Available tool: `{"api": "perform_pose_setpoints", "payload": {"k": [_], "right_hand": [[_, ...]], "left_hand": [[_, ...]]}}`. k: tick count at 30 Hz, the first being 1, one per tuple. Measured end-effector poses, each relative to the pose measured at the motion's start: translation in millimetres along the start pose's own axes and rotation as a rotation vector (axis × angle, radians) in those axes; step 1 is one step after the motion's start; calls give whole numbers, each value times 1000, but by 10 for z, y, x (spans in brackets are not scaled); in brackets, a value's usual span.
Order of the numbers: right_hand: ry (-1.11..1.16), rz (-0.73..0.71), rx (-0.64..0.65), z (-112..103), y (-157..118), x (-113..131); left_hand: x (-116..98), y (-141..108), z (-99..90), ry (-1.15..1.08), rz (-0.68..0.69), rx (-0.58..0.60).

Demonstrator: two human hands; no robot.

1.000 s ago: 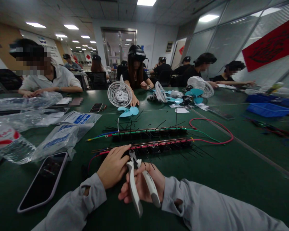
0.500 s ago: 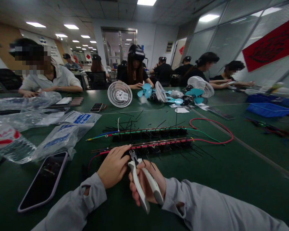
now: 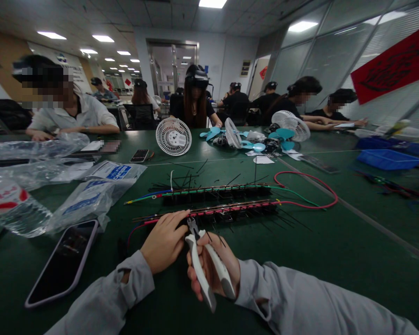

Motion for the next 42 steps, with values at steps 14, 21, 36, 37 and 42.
{"api": "perform_pose_setpoints", "payload": {"k": [14, 21, 36, 37, 42], "right_hand": [[-54, 7, -56, 15, -7, -15], [-18, 19, 83, -33, 25, -3], [43, 34, 218, 78, -23, 18], [43, 36, 214, 77, -23, 18], [43, 24, 190, 25, -2, 15]], "left_hand": [[8, -3, 12, 3, -4, 6], [13, -7, 18, 4, -14, 16], [27, 6, 63, 41, -1, 36], [27, 7, 65, 42, -1, 36], [30, 5, 56, 26, -7, 33]]}}
Point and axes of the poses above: each hand's wrist, its own y-axis towards the middle knuckle, its own z-axis out of the palm, x = y × z, the point moved 4 cm from there along y, towards the middle knuckle, and after that the axes turned 3 degrees about x, right-handed, at the moved point
